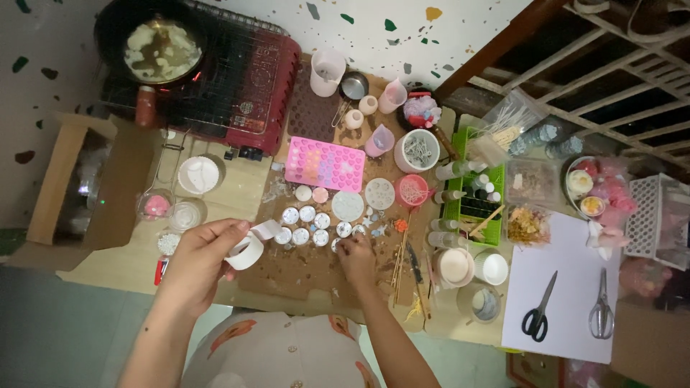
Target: Attaching wicks or adhesive bases to the bottom of small candle tins
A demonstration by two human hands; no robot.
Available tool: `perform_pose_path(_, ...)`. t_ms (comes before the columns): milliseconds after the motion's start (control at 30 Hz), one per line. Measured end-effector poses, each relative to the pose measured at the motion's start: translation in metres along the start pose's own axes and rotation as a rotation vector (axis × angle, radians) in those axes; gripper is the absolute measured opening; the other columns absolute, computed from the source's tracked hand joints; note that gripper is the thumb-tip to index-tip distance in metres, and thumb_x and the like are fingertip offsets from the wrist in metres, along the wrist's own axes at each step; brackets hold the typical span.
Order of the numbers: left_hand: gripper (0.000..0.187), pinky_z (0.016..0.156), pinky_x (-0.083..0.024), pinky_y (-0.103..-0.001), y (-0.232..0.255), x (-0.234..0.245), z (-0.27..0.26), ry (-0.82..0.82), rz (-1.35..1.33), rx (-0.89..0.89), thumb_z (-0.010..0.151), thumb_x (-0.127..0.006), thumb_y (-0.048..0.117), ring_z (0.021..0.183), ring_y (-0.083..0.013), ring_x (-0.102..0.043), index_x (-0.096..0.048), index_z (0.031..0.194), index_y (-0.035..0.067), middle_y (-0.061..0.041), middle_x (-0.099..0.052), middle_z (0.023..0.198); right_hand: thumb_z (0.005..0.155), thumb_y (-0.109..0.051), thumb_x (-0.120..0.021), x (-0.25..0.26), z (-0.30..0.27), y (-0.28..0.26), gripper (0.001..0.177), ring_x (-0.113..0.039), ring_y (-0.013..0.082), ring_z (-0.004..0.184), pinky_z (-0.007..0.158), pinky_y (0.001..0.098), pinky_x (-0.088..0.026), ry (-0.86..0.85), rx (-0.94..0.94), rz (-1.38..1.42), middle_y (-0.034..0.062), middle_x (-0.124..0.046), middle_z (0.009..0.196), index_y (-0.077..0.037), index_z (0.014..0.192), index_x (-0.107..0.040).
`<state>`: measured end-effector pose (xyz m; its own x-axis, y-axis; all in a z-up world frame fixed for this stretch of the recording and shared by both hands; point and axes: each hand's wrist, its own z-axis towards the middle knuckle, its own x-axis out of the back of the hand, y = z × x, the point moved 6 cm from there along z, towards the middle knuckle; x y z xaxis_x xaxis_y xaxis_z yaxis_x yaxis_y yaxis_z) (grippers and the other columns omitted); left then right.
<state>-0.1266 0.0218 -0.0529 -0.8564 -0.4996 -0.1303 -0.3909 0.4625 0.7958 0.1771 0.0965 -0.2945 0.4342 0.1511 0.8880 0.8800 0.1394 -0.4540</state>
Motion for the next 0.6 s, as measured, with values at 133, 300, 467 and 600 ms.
perform_pose_path(133, 0.025, 0.035, -0.042, -0.021, 0.0, 0.002, 0.0, -0.012, 0.006, -0.008, 0.094, -0.07, 0.017, 0.057, -0.0137, -0.054, -0.076, 0.1, -0.006, -0.007, -0.06, 0.07, 0.08, -0.029, -0.078, 0.0, 0.0, -0.006, 0.009, -0.065, 0.0241, 0.095, 0.08, 0.0373, -0.059, 0.018, 0.065, -0.043, 0.0033, -0.062, 0.086, -0.022, 0.086, -0.078)
perform_pose_path(300, 0.026, 0.042, -0.035, -0.025, -0.009, 0.0, 0.004, -0.037, -0.049, 0.072, 0.098, -0.063, 0.011, 0.058, -0.015, -0.049, -0.075, 0.106, -0.011, -0.016, -0.068, 0.08, 0.093, -0.025, -0.062, 0.004, -0.006, -0.021, 0.026, -0.059, 0.0275, 0.102, 0.088, 0.0406, -0.051, -0.128, -0.079, 0.047, 0.0071, -0.064, 0.11, -0.008, 0.109, -0.074)
perform_pose_path(467, 0.027, 0.04, -0.036, -0.026, -0.005, -0.024, -0.002, -0.097, -0.038, 0.059, 0.099, -0.063, 0.011, 0.053, -0.0149, -0.049, -0.075, 0.105, -0.013, -0.017, -0.068, 0.077, 0.085, -0.02, -0.068, -0.024, -0.003, -0.011, 0.02, -0.06, 0.0293, 0.101, 0.08, 0.0419, -0.053, 0.075, 0.022, -0.067, 0.0055, -0.066, 0.105, -0.013, 0.103, -0.075)
perform_pose_path(600, 0.027, 0.042, -0.044, -0.027, -0.012, -0.04, -0.004, -0.138, -0.08, 0.057, 0.099, -0.063, 0.013, 0.053, -0.017, -0.052, -0.074, 0.107, -0.011, -0.018, -0.07, 0.079, 0.077, -0.015, -0.069, -0.017, -0.004, -0.019, 0.017, -0.063, 0.0273, 0.084, 0.065, 0.0384, -0.054, 0.17, 0.063, -0.034, 0.0048, -0.071, 0.083, -0.014, 0.092, -0.075)
